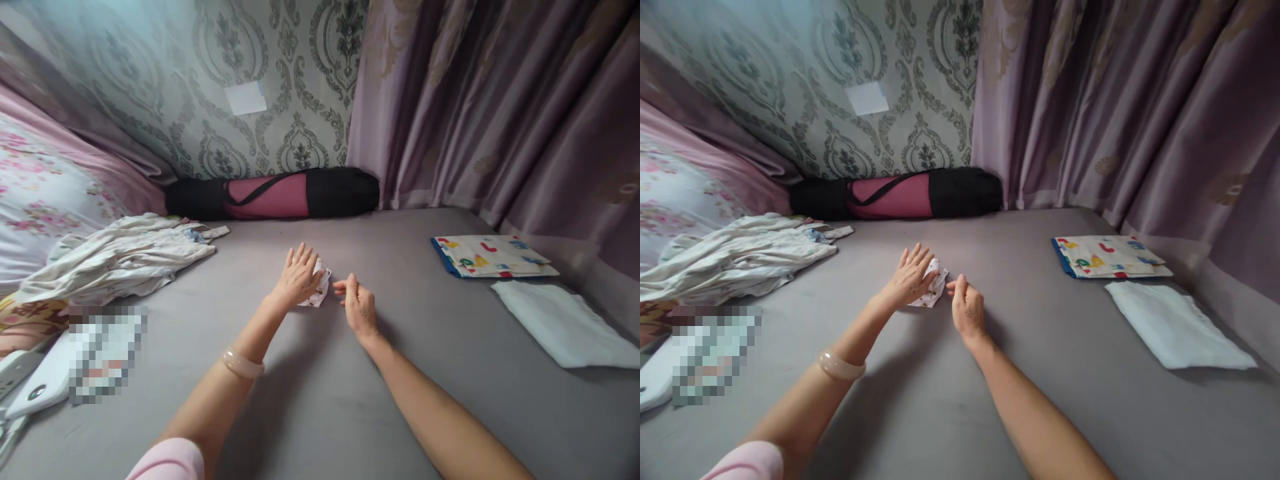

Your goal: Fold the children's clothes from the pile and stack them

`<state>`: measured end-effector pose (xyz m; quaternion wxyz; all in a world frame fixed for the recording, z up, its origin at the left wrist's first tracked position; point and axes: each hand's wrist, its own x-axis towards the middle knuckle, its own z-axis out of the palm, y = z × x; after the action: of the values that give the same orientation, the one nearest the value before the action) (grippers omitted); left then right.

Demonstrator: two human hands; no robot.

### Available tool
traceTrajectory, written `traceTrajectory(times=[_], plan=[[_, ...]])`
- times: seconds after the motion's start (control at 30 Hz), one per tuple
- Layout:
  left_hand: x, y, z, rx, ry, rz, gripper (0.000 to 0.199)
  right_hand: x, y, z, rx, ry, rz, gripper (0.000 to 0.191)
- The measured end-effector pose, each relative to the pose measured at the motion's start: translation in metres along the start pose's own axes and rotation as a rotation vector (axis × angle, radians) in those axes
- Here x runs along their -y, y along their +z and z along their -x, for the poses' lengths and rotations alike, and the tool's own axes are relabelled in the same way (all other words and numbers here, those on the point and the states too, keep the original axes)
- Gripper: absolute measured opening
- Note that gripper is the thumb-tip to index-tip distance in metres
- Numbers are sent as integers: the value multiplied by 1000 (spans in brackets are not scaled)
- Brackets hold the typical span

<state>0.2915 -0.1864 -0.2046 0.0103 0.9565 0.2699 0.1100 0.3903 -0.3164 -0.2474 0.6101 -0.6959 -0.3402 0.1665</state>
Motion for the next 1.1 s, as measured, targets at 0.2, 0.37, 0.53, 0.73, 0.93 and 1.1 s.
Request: traceTrajectory(times=[0.2,0.37,0.53,0.73,0.93,1.1], plan=[[-15,33,5,29,15,-24,60,0,-1,0,31,-3,-3,69],[-15,47,9,100,15,-12,61,2,-2,-1,33,-7,-20,71],[-15,38,11,142,47,5,59,4,-2,0,27,14,-57,70],[-3,21,19,103,95,76,57,3,-3,1,14,-25,-87,70],[22,27,21,-108,-233,12,59,-2,-1,0,1,-27,-53,69],[28,48,27,8,-100,19,66,-4,0,-2,11,-10,25,69]])
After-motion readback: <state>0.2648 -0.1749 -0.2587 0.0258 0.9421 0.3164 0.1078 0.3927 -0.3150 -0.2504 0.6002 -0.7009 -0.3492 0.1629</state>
